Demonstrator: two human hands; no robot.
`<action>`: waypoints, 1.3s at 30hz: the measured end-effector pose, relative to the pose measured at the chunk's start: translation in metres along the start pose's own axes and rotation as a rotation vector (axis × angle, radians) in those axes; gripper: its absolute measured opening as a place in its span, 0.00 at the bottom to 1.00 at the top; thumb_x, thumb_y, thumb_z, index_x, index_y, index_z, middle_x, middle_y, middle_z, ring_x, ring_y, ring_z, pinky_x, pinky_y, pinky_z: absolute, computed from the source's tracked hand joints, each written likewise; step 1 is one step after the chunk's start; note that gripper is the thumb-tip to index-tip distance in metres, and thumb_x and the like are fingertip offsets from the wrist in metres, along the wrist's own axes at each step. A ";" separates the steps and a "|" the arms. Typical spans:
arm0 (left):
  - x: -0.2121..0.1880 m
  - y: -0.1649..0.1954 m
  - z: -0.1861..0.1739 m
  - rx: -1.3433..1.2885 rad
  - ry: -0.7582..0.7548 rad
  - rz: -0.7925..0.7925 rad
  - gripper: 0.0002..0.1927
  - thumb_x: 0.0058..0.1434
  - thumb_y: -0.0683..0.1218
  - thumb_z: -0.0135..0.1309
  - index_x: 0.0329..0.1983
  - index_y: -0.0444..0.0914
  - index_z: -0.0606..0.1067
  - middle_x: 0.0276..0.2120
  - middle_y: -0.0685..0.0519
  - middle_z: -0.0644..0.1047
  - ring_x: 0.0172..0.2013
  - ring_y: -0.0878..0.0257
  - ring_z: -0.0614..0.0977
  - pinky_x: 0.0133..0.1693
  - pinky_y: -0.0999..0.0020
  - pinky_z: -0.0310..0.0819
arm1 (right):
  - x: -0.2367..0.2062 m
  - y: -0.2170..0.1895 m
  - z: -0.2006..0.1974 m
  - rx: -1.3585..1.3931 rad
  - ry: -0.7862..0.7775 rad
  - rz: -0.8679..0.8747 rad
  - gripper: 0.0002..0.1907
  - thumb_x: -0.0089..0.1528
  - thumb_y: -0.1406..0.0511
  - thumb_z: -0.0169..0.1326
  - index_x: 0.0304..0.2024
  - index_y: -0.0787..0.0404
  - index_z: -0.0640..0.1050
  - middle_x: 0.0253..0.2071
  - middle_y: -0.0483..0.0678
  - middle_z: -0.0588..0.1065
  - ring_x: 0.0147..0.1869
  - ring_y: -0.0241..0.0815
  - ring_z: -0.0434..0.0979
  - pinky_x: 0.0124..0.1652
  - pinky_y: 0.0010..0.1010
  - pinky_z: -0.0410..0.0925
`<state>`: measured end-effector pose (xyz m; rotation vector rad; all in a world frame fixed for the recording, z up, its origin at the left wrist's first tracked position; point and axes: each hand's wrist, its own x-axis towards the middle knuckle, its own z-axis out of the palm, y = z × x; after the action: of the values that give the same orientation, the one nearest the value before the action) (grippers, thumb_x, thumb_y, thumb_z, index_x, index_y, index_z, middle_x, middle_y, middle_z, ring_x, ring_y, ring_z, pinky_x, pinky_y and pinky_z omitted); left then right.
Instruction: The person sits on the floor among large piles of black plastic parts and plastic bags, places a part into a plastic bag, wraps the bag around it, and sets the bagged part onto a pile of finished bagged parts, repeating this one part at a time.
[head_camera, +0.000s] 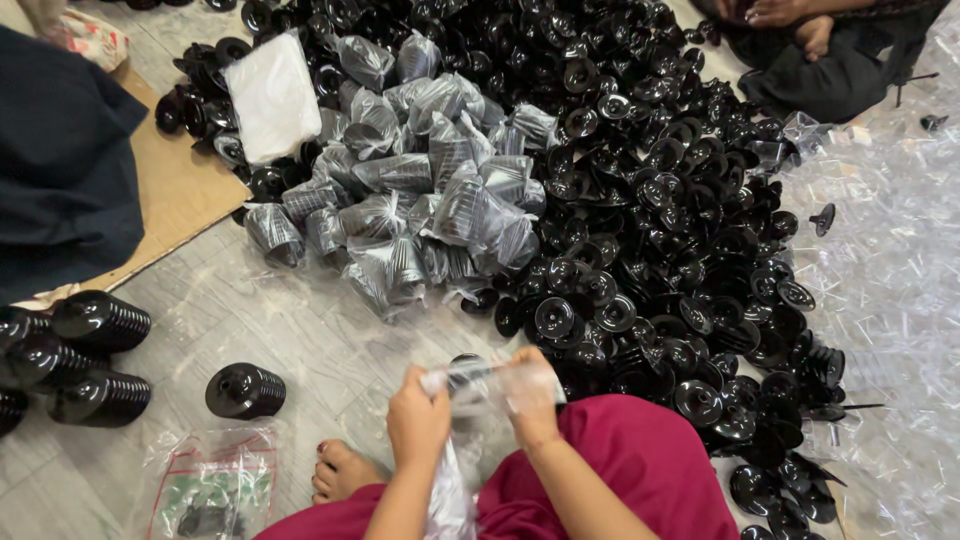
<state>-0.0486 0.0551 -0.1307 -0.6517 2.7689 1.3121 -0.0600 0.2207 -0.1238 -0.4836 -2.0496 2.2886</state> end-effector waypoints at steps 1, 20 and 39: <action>0.005 0.004 -0.002 -0.016 0.006 -0.044 0.16 0.59 0.53 0.57 0.45 0.39 0.77 0.34 0.37 0.81 0.40 0.36 0.81 0.41 0.45 0.74 | 0.005 -0.004 0.008 -0.078 0.036 -0.110 0.07 0.59 0.70 0.57 0.32 0.58 0.70 0.25 0.40 0.68 0.27 0.32 0.67 0.26 0.26 0.62; 0.046 -0.018 0.024 -0.888 -0.397 -0.364 0.15 0.65 0.50 0.61 0.35 0.32 0.82 0.29 0.47 0.81 0.28 0.56 0.78 0.29 0.56 0.71 | 0.022 -0.036 0.001 0.246 -0.226 0.497 0.09 0.62 0.66 0.53 0.40 0.65 0.81 0.38 0.48 0.81 0.39 0.36 0.81 0.39 0.29 0.72; 0.023 0.208 -0.161 0.300 -0.172 0.799 0.17 0.52 0.49 0.65 0.46 0.47 0.82 0.40 0.52 0.80 0.43 0.48 0.81 0.42 0.53 0.74 | 0.009 -0.276 -0.018 -1.398 -0.411 -0.667 0.07 0.55 0.62 0.62 0.36 0.52 0.82 0.31 0.42 0.81 0.40 0.43 0.79 0.55 0.39 0.63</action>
<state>-0.1199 0.0446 0.1230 0.6156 3.0672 0.8801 -0.1143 0.2766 0.1422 0.6682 -3.0201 0.3840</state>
